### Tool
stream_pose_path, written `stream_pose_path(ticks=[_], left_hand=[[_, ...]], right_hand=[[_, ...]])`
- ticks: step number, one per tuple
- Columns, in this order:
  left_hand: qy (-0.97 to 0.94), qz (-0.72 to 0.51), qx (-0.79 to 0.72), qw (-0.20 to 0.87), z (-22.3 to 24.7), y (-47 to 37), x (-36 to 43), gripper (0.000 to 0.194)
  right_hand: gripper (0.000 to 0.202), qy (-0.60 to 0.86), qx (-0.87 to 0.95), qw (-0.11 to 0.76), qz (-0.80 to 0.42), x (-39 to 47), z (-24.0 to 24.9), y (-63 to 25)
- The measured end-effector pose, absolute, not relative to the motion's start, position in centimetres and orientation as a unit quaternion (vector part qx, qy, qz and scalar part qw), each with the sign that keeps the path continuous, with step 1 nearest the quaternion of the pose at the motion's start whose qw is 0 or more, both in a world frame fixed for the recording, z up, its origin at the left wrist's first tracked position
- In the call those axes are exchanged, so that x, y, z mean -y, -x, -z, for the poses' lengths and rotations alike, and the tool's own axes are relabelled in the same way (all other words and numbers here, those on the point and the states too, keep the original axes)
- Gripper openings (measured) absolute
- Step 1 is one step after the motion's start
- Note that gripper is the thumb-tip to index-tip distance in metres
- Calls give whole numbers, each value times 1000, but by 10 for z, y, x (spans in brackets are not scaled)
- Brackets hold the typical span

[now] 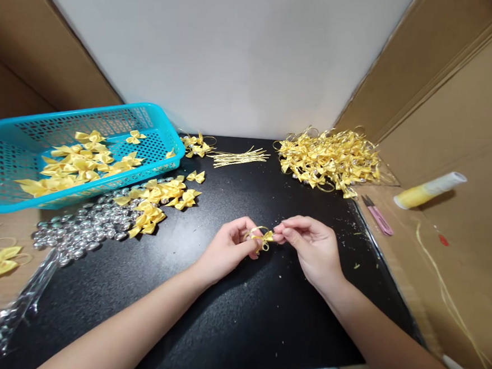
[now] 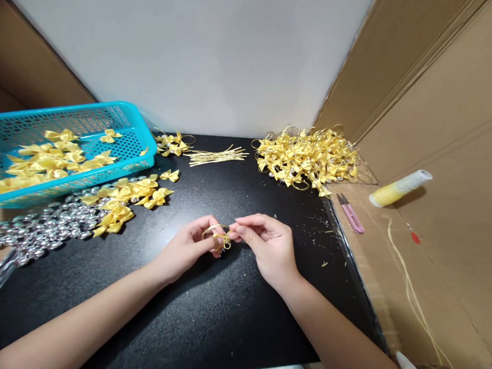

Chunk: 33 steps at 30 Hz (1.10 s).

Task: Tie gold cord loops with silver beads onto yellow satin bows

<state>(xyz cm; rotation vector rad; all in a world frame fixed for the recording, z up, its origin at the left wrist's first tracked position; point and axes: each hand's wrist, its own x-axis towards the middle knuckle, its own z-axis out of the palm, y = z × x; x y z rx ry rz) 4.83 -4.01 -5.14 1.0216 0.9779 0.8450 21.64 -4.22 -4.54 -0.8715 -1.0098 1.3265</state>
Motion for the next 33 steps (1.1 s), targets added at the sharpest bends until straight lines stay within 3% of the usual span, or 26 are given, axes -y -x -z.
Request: stream_pose_path(ticks=[11,33], left_hand=[[-437,-391,-453,672,51,-47,39,20],[-428,-382,-473,669,53,-48,36,16]], right_hand=[[11,390,410,532,-630,41,48,-213],[16,394,401,615,-554,39,36,-222]])
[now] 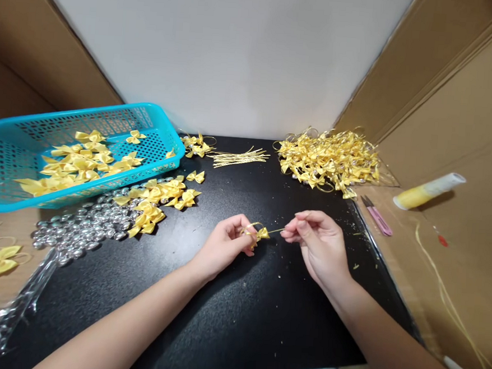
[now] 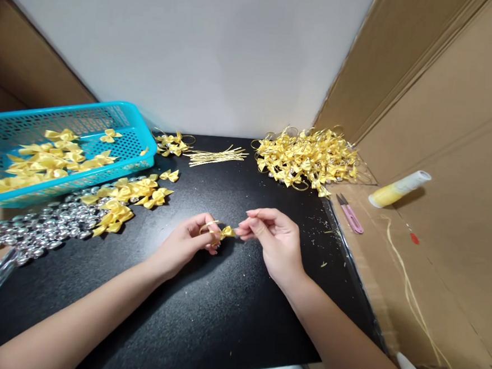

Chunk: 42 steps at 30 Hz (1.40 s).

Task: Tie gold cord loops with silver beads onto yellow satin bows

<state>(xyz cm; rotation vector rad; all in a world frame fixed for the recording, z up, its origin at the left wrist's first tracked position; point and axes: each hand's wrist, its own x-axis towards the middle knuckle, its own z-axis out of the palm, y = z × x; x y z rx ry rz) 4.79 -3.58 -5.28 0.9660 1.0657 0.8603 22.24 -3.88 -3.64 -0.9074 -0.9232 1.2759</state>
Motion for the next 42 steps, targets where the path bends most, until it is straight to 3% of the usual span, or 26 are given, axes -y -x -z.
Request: stream_pose_path(ticks=[24,42], left_hand=[[-456,-365,-469,663,56,-49,35,14],[-418,-388,-495,655,52,-49,36,15]], right_hand=[[24,404,376,633,-543,34,31,-227],[29,378,366,557,-642,33,35,-224]])
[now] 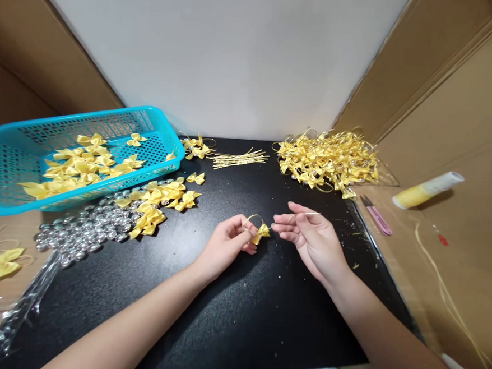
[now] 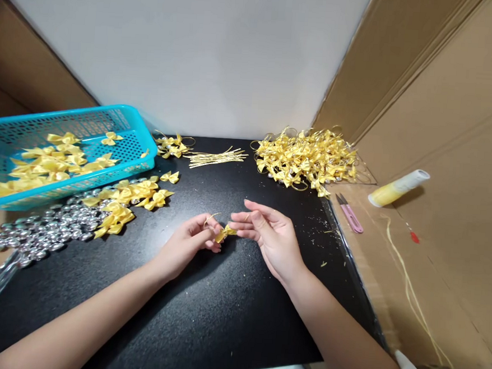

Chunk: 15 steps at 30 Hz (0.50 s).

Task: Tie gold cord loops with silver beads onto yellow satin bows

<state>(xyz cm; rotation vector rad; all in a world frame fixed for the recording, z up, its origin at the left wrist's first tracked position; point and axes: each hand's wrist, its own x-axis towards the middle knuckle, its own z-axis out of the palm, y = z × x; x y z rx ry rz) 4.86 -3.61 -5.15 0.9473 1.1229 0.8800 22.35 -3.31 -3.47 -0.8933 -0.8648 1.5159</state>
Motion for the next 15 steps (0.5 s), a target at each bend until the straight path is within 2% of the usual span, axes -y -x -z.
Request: stream_pose_path(ticks=[7,15], left_hand=[[-442,-391,-472,655,52,-49,37,12],[-434,-365,-456,686,52,-48,38,18]], right_hand=[[26,377,397,557,-625,35,37,-224],[23,367,405,552,-630,38,39,-223]])
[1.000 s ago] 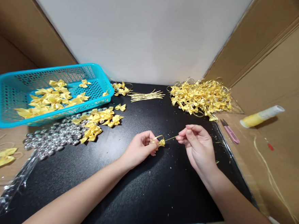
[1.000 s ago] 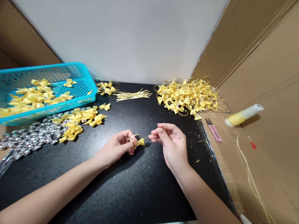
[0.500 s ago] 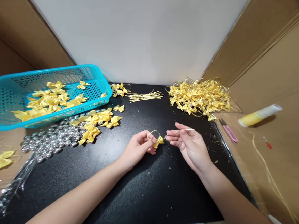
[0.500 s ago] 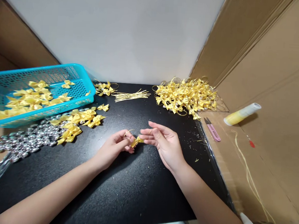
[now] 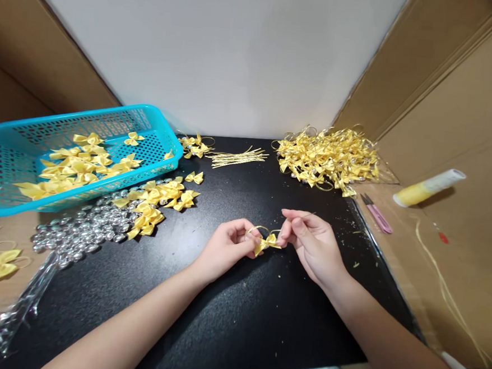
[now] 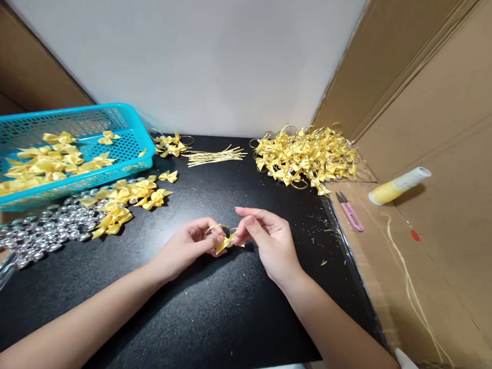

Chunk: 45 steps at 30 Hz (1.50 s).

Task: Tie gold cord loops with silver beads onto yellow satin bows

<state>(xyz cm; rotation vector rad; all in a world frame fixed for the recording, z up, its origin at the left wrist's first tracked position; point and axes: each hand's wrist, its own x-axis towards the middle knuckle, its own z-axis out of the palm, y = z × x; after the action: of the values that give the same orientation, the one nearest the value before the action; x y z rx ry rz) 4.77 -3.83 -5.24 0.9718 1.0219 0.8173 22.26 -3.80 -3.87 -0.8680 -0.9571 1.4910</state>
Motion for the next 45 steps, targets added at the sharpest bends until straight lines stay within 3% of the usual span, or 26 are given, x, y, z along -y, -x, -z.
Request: stream_pose_path(ticks=[9,20,36,45], left_hand=[[-393,-330,-453,729,54,-46,39,26],[-418,-317,-472,708,53,-49,38,20],[-433,-305,-466,709,53,-50,38,15],[-425,-298,-512,684,50,-52,38,6]], right_hand=[[18,348,432,545,-628,41,45,-224],[18,288,470,523,-650,46,44,-220],[14,314,502,534,-603,44,49,-222],[19,329,443,536,-638,45,41,-220]])
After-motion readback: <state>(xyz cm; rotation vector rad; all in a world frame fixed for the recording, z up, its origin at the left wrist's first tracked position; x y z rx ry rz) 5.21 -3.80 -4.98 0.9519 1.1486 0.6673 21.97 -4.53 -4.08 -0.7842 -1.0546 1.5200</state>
